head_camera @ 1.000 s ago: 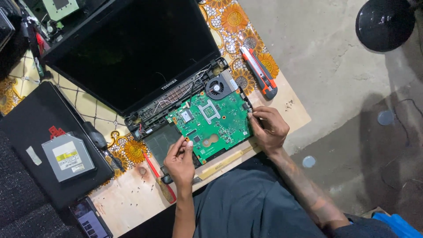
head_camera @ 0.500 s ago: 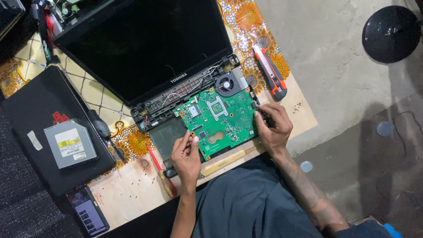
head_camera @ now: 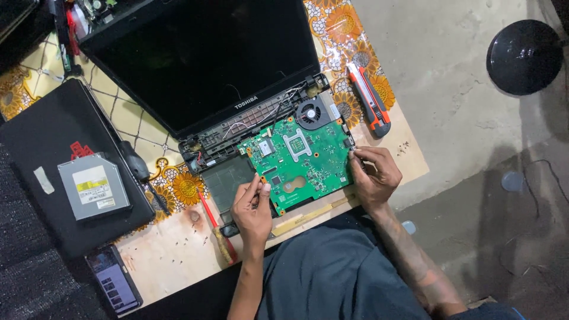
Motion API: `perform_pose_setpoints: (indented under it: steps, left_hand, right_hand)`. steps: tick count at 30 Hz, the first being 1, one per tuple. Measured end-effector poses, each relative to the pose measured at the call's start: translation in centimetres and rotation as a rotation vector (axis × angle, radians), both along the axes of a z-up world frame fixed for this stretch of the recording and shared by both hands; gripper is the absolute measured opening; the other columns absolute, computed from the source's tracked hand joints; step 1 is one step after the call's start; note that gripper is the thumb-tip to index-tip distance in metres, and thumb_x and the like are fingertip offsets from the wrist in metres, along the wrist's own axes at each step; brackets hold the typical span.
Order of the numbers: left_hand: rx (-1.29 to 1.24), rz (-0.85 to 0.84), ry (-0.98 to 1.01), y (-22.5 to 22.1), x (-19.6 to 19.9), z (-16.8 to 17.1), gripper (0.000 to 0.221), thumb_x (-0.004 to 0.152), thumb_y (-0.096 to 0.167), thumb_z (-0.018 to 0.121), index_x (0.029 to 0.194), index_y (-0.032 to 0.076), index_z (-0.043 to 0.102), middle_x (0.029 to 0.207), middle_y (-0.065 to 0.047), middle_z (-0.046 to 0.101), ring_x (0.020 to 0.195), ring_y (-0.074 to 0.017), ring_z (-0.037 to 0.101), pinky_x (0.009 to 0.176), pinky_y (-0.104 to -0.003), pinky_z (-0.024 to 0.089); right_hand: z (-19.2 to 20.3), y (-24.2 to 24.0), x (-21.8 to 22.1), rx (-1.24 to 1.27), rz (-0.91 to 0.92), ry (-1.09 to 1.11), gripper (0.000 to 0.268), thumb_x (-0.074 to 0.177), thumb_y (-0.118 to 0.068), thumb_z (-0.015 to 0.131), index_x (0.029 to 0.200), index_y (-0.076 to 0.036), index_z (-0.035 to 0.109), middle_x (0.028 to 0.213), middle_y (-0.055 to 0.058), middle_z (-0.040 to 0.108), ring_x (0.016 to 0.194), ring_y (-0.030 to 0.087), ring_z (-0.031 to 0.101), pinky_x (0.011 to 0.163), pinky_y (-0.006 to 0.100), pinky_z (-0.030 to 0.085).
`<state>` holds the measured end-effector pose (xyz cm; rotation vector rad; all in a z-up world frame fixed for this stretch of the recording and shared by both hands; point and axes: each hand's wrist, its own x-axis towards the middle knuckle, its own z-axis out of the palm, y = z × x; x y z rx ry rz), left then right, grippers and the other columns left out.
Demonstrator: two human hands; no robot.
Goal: Cleaning the internal chassis of a laptop with a brush and then installing and connecting the motherboard.
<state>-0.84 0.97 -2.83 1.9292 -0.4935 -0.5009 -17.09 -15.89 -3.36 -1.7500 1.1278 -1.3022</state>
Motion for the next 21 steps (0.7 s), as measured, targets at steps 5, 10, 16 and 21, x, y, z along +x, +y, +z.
perform_pose_setpoints:
  steps: [5, 10, 16, 21]
  left_hand:
    - [-0.002, 0.012, -0.028, -0.5, 0.0, 0.2, 0.031, 0.091, 0.008, 0.069, 0.120, -0.001, 0.065, 0.090, -0.017, 0.067, 0.080, -0.0184, 0.065, 0.059, -0.029, 0.049]
    - [0.008, 0.020, -0.018, -0.3, 0.1, -0.3, 0.032, 0.088, 0.007, 0.071, 0.119, 0.000, 0.066, 0.089, -0.016, 0.067, 0.076, -0.0143, 0.064, 0.058, -0.026, 0.049]
    - [0.042, -0.001, -0.030, -0.1, 0.1, -0.6, 0.033, 0.089, 0.011, 0.069, 0.122, 0.003, 0.066, 0.086, -0.015, 0.065, 0.068, -0.0116, 0.061, 0.052, -0.024, 0.047]
    - [0.042, -0.030, -0.046, -0.5, 0.0, 0.2, 0.035, 0.093, 0.012, 0.064, 0.126, 0.001, 0.063, 0.088, -0.016, 0.063, 0.061, -0.0153, 0.061, 0.047, -0.028, 0.046]
  right_hand:
    - [0.2, -0.1, 0.1, -0.025, 0.002, -0.014, 0.012, 0.077, 0.009, 0.079, 0.085, 0.001, 0.075, 0.080, 0.016, 0.070, 0.063, 0.020, 0.066, 0.045, 0.025, 0.053]
    - [0.5, -0.1, 0.2, 0.006, -0.015, -0.036, 0.013, 0.076, 0.010, 0.079, 0.084, 0.001, 0.075, 0.080, 0.016, 0.070, 0.063, 0.018, 0.066, 0.046, 0.024, 0.054]
    - [-0.1, 0.0, 0.2, 0.037, -0.042, -0.064, 0.013, 0.075, 0.012, 0.077, 0.083, 0.001, 0.075, 0.078, 0.016, 0.069, 0.061, 0.019, 0.066, 0.044, 0.024, 0.053]
    - [-0.4, -0.1, 0.2, 0.030, -0.030, -0.080, 0.013, 0.075, 0.012, 0.077, 0.083, 0.002, 0.075, 0.078, 0.016, 0.069, 0.060, 0.019, 0.066, 0.044, 0.025, 0.053]
